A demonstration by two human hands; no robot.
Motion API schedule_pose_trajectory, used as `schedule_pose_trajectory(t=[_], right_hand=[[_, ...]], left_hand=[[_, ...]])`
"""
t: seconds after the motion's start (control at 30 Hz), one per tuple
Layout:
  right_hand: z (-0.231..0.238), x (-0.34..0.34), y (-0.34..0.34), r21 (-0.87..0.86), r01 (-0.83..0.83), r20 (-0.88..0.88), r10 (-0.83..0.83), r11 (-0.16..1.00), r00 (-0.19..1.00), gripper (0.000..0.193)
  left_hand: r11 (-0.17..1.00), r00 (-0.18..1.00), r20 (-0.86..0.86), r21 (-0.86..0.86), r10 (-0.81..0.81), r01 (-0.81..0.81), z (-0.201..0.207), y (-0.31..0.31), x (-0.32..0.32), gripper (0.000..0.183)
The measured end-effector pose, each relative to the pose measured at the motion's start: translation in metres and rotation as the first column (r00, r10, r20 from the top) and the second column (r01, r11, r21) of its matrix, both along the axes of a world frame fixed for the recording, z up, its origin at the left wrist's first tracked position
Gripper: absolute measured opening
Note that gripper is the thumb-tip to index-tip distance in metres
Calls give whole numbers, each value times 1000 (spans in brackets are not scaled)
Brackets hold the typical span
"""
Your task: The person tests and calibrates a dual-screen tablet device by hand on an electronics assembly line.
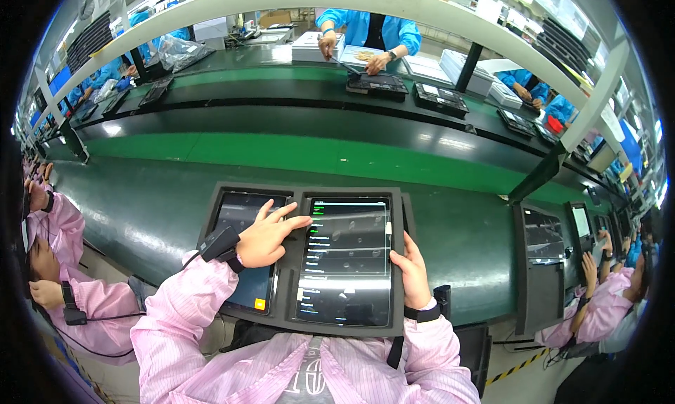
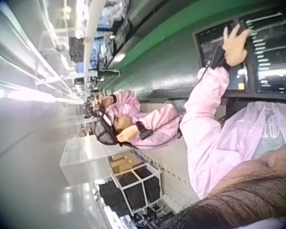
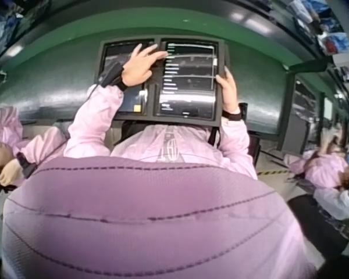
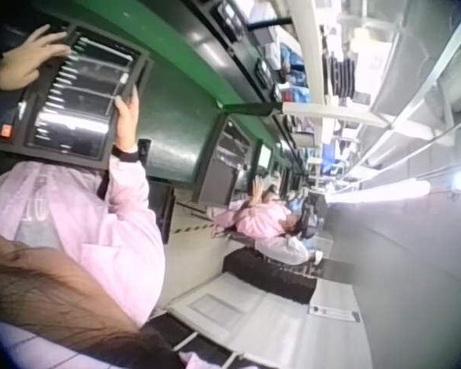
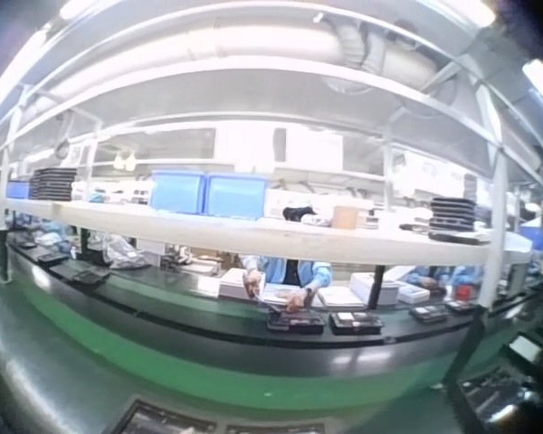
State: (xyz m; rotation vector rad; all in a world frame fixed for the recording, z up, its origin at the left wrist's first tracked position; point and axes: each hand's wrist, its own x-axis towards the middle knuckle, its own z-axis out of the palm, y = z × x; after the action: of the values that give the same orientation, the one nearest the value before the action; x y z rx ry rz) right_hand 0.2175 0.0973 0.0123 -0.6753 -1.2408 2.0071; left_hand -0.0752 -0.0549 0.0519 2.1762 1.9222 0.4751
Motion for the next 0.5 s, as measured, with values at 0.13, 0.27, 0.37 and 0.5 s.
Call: schedule_pose_trajectory(t=[0.13, 0.27, 0.37, 0.5], right_hand=[[-4, 1, 1, -1, 12, -14, -12, 1000, 1000, 64], [-7, 3, 0, 8, 38, -12, -38, 999, 999, 63], [-7, 1, 1, 8, 49, 2, -49, 999, 999, 62], [9, -9, -3, 10, 47, -2, -47, 999, 999, 61]], left_hand=[[999, 999, -47, -30, -19, 18, -2, 6, 4, 79], [999, 999, -6, 23, 32, -32, 14, -9, 4, 79], [996, 991, 134, 84, 0, -12, 44, -52, 4, 76], [975, 735, 644, 92, -212, 201, 41, -122, 2, 59]])
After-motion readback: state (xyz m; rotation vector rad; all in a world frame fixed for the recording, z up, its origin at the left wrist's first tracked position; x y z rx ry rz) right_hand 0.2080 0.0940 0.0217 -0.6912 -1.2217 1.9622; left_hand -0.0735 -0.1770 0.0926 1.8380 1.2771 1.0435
